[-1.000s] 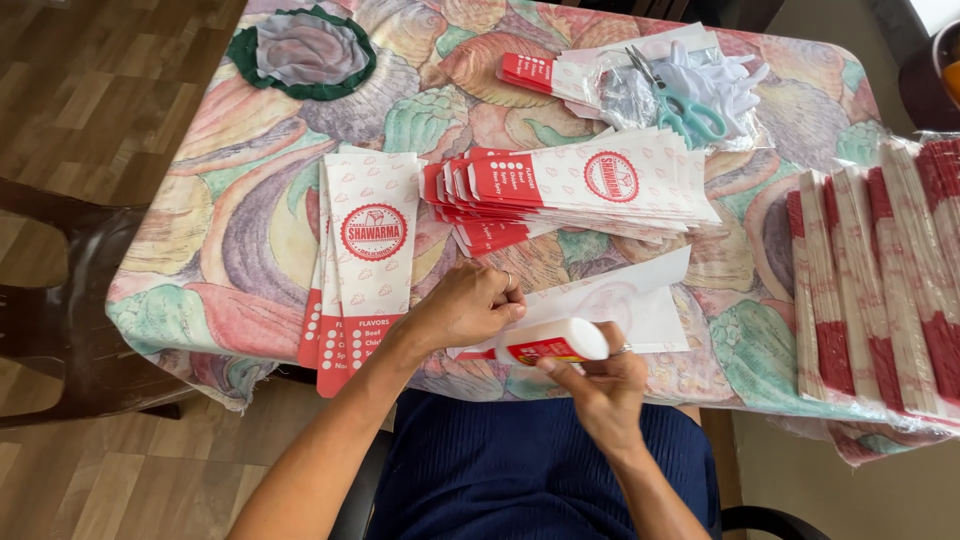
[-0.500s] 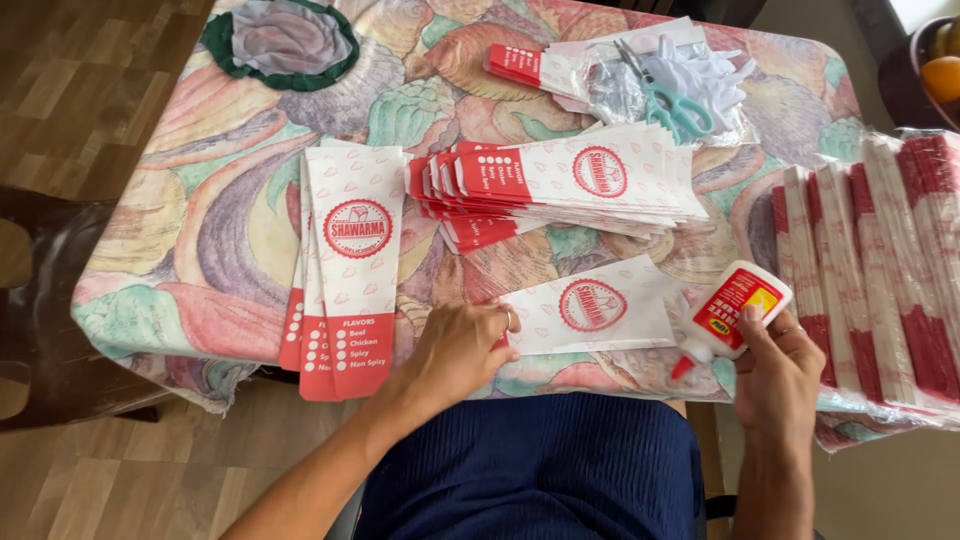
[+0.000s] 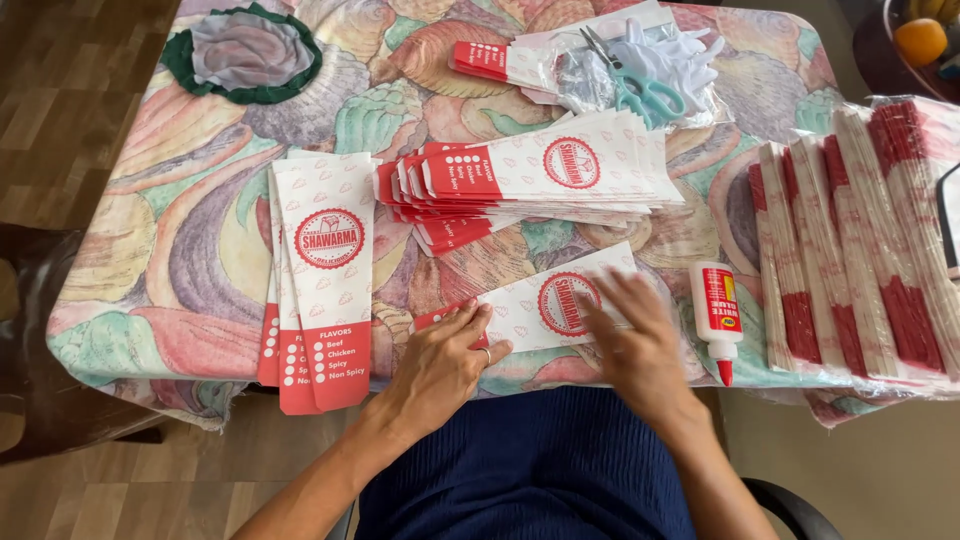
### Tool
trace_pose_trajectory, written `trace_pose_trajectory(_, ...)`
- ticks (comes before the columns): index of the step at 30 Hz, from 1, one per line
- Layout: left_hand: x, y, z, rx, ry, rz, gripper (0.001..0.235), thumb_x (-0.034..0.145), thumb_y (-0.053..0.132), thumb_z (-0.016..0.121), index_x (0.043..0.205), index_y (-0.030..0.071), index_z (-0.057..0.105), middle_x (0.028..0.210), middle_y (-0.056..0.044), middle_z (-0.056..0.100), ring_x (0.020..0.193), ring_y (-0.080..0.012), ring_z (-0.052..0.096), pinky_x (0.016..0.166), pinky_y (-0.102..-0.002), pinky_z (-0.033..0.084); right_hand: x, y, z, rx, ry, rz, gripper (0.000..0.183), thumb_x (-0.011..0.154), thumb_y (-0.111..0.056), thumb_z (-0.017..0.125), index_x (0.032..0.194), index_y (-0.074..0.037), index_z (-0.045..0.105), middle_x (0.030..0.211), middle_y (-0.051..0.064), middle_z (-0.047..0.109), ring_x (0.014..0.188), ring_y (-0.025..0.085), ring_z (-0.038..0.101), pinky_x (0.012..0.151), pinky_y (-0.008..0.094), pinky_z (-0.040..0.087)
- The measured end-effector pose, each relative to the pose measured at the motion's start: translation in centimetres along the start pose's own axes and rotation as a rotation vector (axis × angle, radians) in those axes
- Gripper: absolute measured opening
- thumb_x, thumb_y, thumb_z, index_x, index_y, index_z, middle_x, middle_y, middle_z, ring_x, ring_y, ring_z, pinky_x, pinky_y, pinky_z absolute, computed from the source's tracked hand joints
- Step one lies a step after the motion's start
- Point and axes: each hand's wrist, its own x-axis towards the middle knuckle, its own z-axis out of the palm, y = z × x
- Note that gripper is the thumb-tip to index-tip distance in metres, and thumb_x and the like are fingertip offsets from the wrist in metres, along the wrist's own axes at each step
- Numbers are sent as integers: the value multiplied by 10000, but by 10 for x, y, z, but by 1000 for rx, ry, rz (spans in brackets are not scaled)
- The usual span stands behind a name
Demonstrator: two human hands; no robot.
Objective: Applying glue to paper templates and folding them to assemble paper bags.
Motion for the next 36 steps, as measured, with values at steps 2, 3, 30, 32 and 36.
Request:
trace_pose_trajectory(2,-2,0,-3,19,8,38,220,961,191,664,1128,196,808,1274,-262,688,1281,-423,607,1060,-481,501,14,-19,8,11,-100,-9,349,984,-159,625,1322,-197,706,1461,86,622,1419,337,505,1214,464,310)
trace_pose_trajectory(3,-4,0,-4,38,20,68,253,958,176,650,1164,200,796,1293,-274,676,1290,-437,597,1074,-503,489,21,-28,12,25,-204,-26,410,1051,-239,531,1450,-217,624,1558,47,546,1502,305,403,1260,475,201)
trace_pose_trajectory(30,11,33,2,155,-143,-285,1132,961,825,249,1561,-133,206,1665,-364,91,1566,-458,21,1228,-613,-26,8,30,-1,-206,-691,302,969,967,-770,362,1654,-106,191,1729,148,153,1595,313,113,1287,474,63)
trace_pose_trajectory(32,3,31,0,222,-124,-276,1175,939,847,282,1559,-146,186,1656,-386,86,1565,-478,16,1233,-615,-33,11,31,-3,-213,-686,328,1047,940,-817,338,1647,-60,187,1720,189,144,1593,331,98,1283,461,43)
trace_pose_trajectory(36,-5,36,11,554,66,-295,1487,650,1000,514,1621,-45,94,1595,-459,145,1512,-576,174,1261,-626,140,-4,53,4,-359,-623,211,1314,813,-917,438,1606,79,112,1691,279,105,1579,406,62,1264,483,74)
